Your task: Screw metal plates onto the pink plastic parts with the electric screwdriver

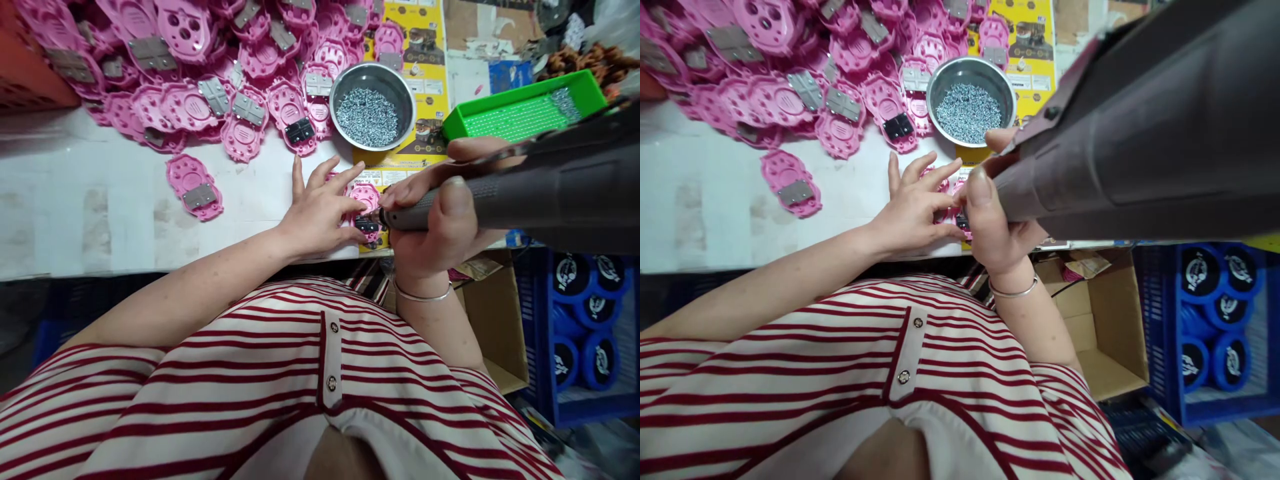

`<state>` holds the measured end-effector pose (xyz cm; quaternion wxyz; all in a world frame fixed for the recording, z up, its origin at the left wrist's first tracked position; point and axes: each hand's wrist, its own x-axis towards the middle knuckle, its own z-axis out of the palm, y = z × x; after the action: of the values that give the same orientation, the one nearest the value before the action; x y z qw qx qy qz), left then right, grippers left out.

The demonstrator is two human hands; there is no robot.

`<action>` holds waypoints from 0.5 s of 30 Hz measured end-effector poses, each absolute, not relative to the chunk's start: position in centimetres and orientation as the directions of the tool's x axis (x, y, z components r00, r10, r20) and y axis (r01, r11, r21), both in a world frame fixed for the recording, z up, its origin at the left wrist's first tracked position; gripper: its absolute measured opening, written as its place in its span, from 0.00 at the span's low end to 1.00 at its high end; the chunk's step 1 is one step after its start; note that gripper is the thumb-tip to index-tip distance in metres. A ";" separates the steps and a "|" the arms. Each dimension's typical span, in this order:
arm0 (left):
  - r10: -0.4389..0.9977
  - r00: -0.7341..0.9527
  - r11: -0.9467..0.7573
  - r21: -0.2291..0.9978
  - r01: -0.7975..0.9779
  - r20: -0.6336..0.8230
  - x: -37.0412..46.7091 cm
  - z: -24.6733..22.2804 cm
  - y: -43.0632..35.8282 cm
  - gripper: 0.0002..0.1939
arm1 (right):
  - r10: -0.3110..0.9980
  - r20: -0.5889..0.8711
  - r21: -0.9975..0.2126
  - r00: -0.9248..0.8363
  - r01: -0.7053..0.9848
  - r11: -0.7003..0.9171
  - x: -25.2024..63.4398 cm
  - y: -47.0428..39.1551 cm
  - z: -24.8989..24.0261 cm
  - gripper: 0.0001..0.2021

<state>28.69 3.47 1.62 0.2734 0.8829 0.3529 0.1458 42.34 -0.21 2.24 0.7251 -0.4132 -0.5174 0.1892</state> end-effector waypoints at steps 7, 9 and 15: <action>0.720 0.685 -0.591 0.614 0.523 0.109 28.7 1.9 3.4 0.03 | 0.524 0.715 -0.627 0.464 0.093 0.773 41.3 -0.7 6.5 0.09; 0.712 0.695 -0.591 0.621 0.514 0.103 28.7 1.9 3.4 0.06 | 0.521 0.733 -0.610 0.438 0.083 0.788 41.5 -0.8 6.7 0.09; 0.691 0.719 -0.610 0.593 0.526 0.074 28.7 1.7 3.2 0.23 | 0.520 0.728 -0.641 0.446 0.175 0.748 41.9 -0.7 5.7 0.10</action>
<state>28.70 3.16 1.73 0.2773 0.8846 0.3439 0.1494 41.88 -0.70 5.67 0.7805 -0.3377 -0.5144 0.1103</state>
